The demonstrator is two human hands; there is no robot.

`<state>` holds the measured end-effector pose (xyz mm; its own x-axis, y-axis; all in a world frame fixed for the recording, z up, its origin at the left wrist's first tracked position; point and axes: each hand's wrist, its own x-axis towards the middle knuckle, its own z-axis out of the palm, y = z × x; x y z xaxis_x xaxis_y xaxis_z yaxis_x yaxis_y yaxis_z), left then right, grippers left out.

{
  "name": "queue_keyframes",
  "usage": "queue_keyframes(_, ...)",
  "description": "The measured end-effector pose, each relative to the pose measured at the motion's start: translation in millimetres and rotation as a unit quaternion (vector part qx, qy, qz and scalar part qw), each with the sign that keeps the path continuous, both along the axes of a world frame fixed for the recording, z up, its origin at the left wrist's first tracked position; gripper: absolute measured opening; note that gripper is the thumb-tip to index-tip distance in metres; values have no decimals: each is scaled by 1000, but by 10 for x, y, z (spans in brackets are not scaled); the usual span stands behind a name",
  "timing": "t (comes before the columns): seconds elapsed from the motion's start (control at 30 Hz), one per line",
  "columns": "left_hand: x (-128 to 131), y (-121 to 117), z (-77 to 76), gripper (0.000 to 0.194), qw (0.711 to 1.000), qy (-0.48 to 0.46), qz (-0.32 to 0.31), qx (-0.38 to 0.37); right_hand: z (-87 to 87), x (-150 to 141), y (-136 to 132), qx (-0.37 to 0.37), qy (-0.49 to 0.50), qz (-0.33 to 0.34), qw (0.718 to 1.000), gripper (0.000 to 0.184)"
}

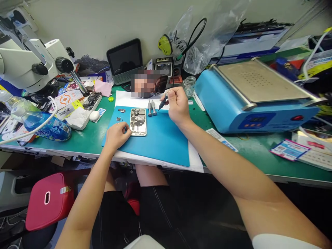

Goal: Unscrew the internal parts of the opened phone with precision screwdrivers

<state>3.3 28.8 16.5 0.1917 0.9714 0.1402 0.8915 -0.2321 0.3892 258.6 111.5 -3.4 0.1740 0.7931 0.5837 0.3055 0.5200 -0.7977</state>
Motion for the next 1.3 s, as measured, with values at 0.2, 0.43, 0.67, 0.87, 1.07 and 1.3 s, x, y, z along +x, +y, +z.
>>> queue_keyframes(0.2,3,-6,1,11,1000,-3,0,1,-54,22,26,7,6,9,1000,47)
queue_keyframes(0.43,-4,9,-4,11,1000,-4,-2,6,-62,40,-5,-11,-95,42,994,45)
queue_keyframes(0.67,-3,-6,9,11,1000,-2,0,1,-31,36,-32,-50,-182,63,980,61)
queue_keyframes(0.87,-5,-9,0,10,1000,-13,-2,-5,-4,37,-84,-1,-177,34,984,64)
queue_keyframes(1.07,-11,1,-24,11,1000,-28,-4,-7,23,-52,-210,40,-137,73,987,57)
queue_keyframes(1.3,-12,0,-17,11,1000,-28,-10,-10,-6,-342,-413,23,-118,183,976,49)
